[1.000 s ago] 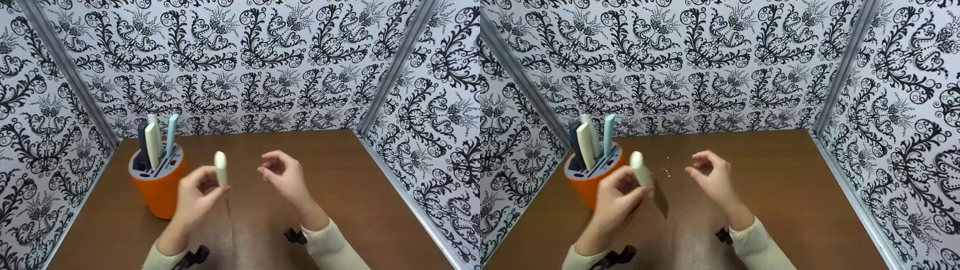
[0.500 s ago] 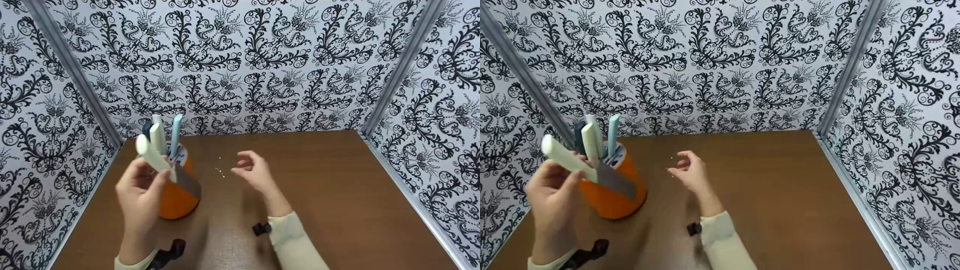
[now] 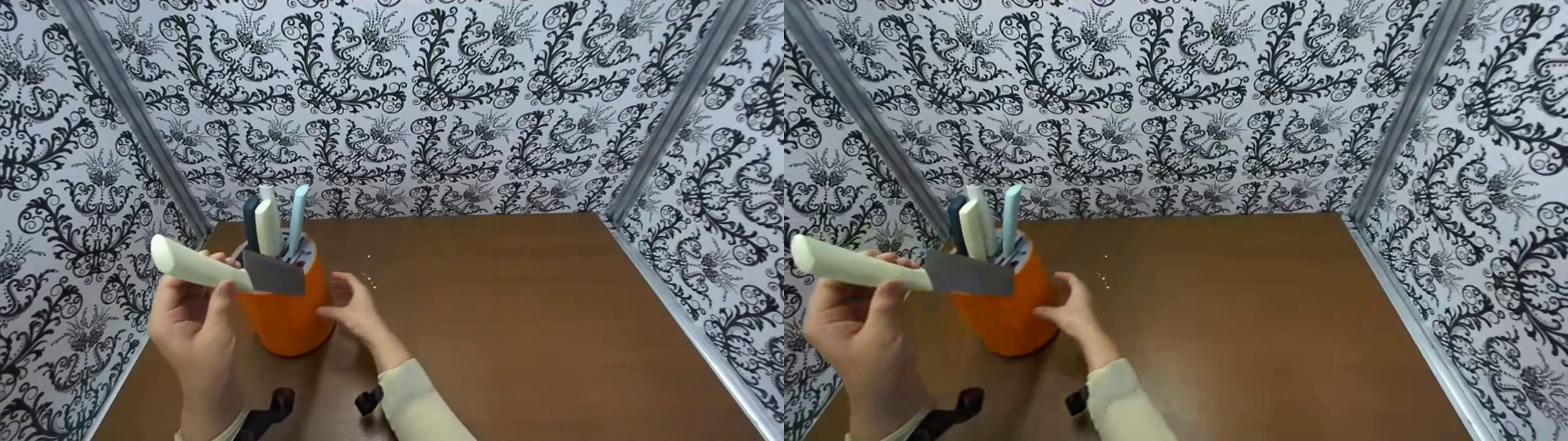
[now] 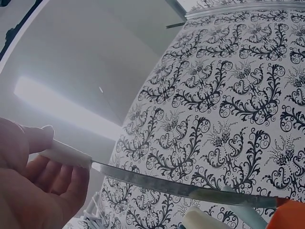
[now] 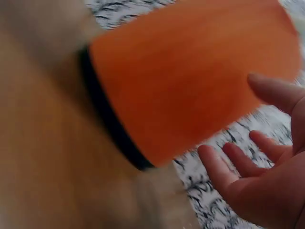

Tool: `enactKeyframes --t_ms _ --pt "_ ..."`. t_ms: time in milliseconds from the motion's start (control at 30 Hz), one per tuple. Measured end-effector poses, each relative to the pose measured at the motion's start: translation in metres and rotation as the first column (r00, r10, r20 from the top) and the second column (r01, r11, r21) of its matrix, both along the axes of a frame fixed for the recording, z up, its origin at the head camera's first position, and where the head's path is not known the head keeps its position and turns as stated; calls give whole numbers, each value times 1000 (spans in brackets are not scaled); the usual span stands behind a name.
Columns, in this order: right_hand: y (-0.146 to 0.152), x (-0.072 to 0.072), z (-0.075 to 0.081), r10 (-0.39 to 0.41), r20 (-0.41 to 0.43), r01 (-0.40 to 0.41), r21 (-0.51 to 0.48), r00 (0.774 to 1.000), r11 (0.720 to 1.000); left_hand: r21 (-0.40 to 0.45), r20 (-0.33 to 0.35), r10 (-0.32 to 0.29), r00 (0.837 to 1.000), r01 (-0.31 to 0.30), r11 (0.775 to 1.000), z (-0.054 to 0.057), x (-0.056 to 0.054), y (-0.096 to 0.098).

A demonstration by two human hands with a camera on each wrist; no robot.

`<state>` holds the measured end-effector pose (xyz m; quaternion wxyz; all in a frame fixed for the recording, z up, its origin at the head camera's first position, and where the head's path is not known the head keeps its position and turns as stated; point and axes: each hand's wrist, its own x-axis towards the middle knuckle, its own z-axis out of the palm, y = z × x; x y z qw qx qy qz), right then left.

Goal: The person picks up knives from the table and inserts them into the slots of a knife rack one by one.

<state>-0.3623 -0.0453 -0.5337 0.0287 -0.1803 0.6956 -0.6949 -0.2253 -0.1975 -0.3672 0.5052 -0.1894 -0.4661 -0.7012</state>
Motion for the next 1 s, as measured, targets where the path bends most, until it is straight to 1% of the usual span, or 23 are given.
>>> enactKeyframes --t_ms 100,267,400,500,567,700,867,1000 --pt "-13 0 -5 25 -47 -24 23 999 999 38 -14 3 1000 -2 999 1 -1 -1" --pt "-20 -3 -10 -4 -131 18 110 991 994 145 -73 21 997 -10 989 3 -3 -2" --pt "-25 0 -11 -1 -144 30 196 990 980 226 -135 42 990 -10 974 9 -5 -4" --pt "-34 6 -13 -12 -138 49 266 990 963 269 -159 65 985 -20 963 13 -5 -6" --pt "-39 11 -15 -33 -126 69 292 991 954 286 -160 80 984 -31 958 14 -6 -6" --pt "-47 17 -19 -74 -102 101 289 992 952 302 -146 113 983 -64 951 13 -9 -6" --pt "-48 18 -21 -88 -111 116 281 990 953 298 -117 145 982 -104 949 9 -16 -6" --pt "-49 17 -20 -90 -110 118 286 990 951 267 -95 197 976 -166 949 7 -20 -4"
